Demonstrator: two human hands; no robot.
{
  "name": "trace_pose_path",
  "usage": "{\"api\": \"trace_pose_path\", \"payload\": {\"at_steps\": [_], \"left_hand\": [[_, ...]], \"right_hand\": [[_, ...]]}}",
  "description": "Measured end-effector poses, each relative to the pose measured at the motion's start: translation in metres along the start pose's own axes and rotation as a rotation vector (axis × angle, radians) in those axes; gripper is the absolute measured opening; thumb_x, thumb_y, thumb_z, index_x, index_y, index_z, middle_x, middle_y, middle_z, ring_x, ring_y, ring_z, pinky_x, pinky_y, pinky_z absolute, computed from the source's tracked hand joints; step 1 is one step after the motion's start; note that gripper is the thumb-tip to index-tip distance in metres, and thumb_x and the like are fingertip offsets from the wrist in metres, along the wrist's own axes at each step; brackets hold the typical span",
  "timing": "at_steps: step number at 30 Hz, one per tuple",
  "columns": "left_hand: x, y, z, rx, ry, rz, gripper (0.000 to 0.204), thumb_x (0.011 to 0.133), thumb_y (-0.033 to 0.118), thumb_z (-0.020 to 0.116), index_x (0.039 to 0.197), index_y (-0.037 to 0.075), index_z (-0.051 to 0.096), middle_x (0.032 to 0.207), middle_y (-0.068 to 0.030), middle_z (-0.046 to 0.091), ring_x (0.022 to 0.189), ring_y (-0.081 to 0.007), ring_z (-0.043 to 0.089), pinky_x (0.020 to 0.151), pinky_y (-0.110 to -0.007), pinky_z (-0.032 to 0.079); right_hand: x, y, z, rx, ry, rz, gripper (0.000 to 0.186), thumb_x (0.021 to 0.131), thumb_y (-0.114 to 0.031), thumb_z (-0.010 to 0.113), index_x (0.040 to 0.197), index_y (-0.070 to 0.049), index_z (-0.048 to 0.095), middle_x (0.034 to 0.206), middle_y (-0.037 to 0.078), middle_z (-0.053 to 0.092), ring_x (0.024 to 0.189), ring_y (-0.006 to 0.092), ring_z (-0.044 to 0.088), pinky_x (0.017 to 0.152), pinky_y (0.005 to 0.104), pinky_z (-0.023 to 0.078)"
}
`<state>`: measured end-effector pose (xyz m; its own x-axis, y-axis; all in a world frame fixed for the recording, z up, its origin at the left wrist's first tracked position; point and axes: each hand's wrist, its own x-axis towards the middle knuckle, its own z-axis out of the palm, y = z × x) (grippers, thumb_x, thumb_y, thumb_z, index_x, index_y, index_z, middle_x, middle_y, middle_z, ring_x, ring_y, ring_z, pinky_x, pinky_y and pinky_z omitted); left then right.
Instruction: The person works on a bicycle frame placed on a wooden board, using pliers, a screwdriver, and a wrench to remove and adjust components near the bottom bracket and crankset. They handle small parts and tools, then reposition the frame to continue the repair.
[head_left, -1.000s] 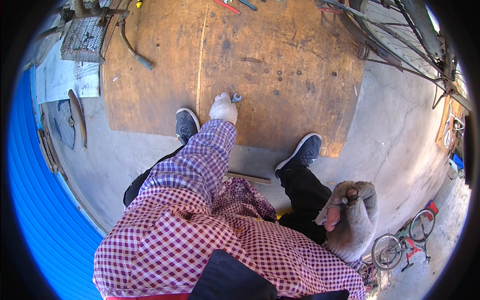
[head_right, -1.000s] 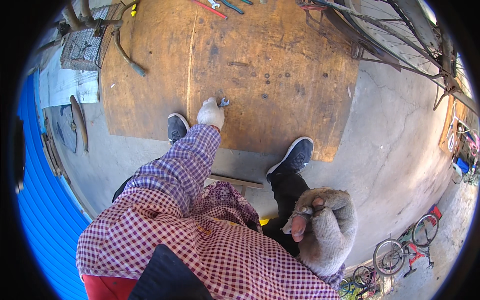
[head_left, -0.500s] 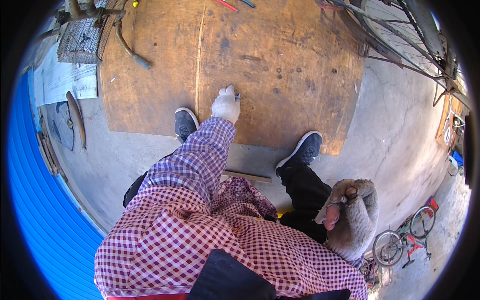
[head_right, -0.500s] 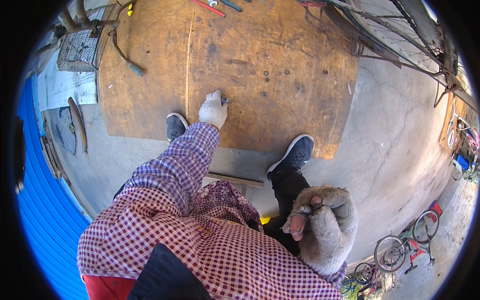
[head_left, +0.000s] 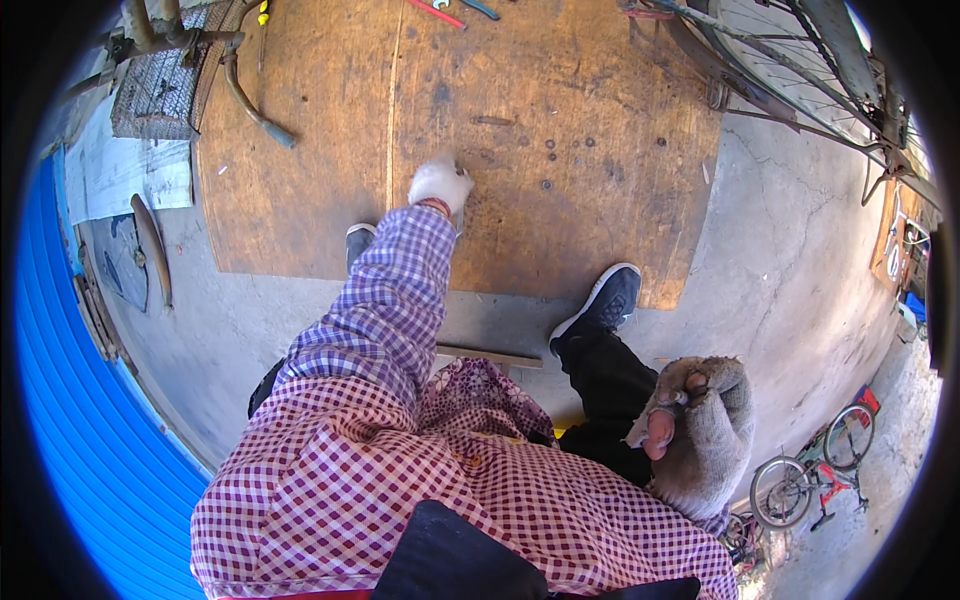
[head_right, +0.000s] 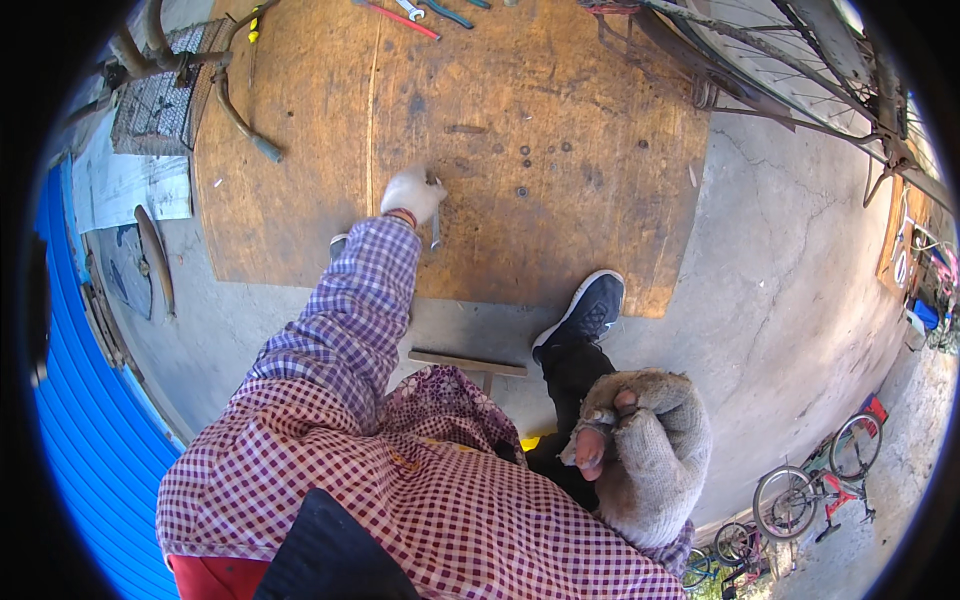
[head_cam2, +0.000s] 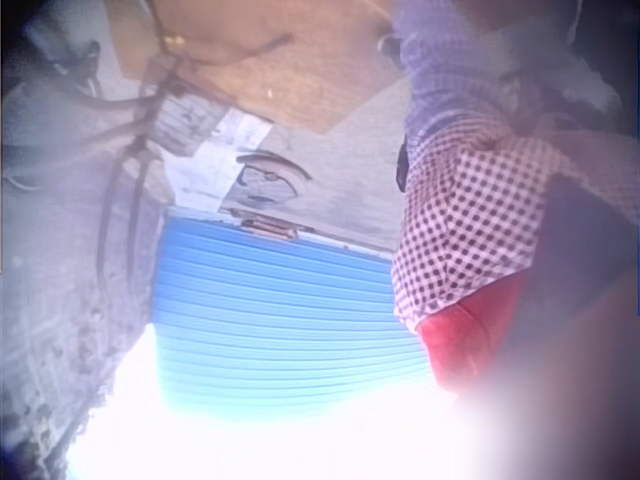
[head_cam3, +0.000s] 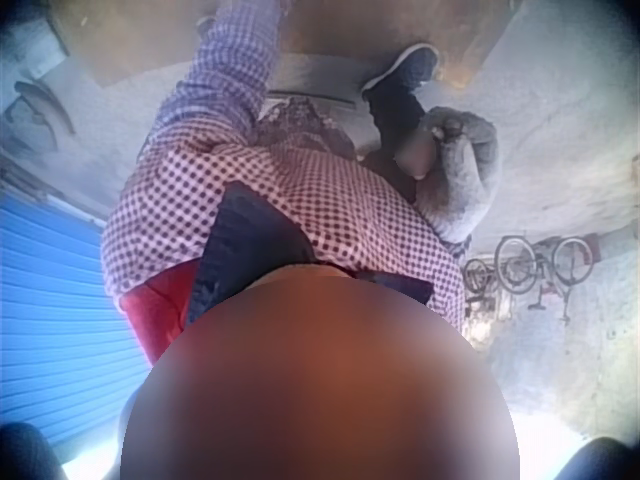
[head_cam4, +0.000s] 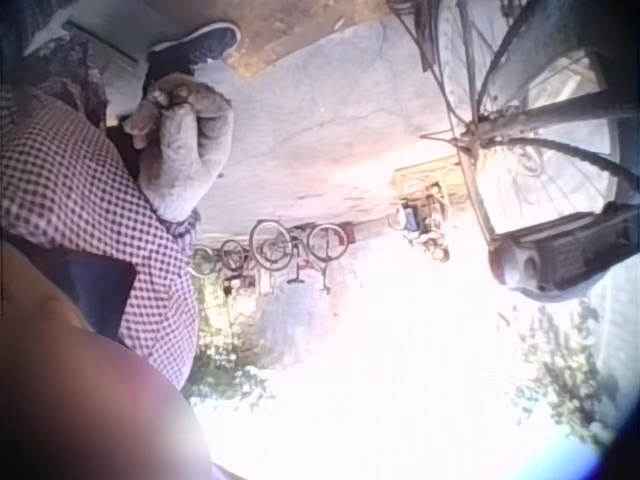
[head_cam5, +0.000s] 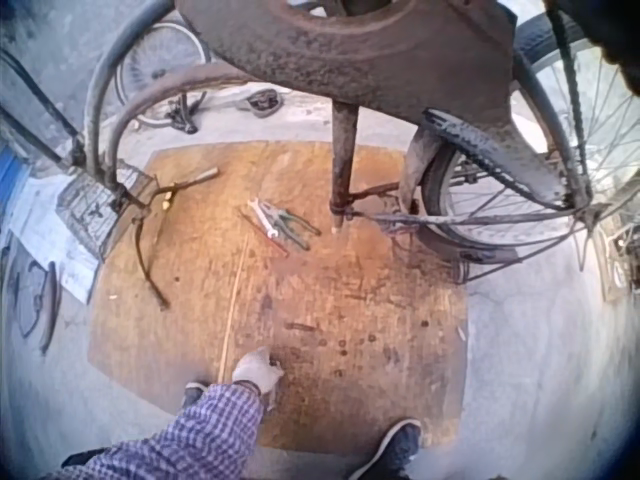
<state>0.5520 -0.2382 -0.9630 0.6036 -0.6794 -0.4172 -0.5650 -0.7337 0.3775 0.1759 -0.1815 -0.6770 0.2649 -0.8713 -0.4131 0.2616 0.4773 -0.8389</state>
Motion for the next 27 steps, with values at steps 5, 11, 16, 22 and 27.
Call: {"api": "trace_pose_path", "payload": {"at_steps": [5,11,16,22,27], "left_hand": [[0.050,0.015,-0.086,-0.417,0.106,0.082,0.047,0.084,0.030,0.082,0.117,-0.003,0.073,0.090,-0.0187,0.077,0.085,-0.0250,0.076,0.074,-0.039,0.063],[0.081,0.037,-0.113,-0.784,0.444,0.100,0.050,0.088,0.028,0.081,0.124,-0.006,0.070,0.094,-0.0124,0.077,0.076,-0.0172,0.074,0.067,-0.031,0.061],[0.049,0.066,-0.070,-0.653,0.140,0.146,0.040,0.092,0.024,0.075,0.124,0.000,0.072,0.100,-0.0097,0.078,0.077,-0.0156,0.073,0.065,-0.030,0.058],[-0.013,0.127,-0.004,-0.549,-0.272,0.330,0.039,0.094,0.027,0.070,0.123,0.002,0.072,0.106,-0.0111,0.078,0.086,-0.0177,0.074,0.074,-0.031,0.059],[-0.099,0.090,0.077,-0.239,-0.589,0.358,0.040,0.091,0.030,0.066,0.121,0.005,0.073,0.115,-0.0190,0.076,0.110,-0.0335,0.072,0.099,-0.041,0.055]], "right_hand": [[-0.003,0.003,-0.002,0.018,0.005,-0.018,0.026,0.099,-0.016,0.071,0.108,0.005,0.058,0.082,0.025,0.065,0.056,0.0217,0.062,0.048,0.0297,0.050],[-0.004,0.005,0.006,0.007,0.078,-0.020,0.022,0.100,-0.013,0.068,0.109,0.004,0.057,0.089,0.025,0.066,0.058,0.0203,0.063,0.048,0.0285,0.050],[0.029,0.009,0.010,0.051,0.076,-0.014,0.015,0.103,-0.008,0.061,0.110,0.004,0.058,0.094,0.021,0.069,0.064,0.0181,0.065,0.049,0.0263,0.049],[0.079,0.017,0.004,0.062,0.153,-0.003,0.018,0.104,-0.009,0.061,0.113,0.006,0.060,0.088,0.015,0.068,0.068,0.0166,0.065,0.052,0.0256,0.050],[0.109,0.042,-0.013,-0.110,0.266,0.077,0.024,0.106,-0.012,0.058,0.121,0.006,0.059,0.102,0.015,0.066,0.078,0.0158,0.061,0.057,0.0253,0.050]]}}
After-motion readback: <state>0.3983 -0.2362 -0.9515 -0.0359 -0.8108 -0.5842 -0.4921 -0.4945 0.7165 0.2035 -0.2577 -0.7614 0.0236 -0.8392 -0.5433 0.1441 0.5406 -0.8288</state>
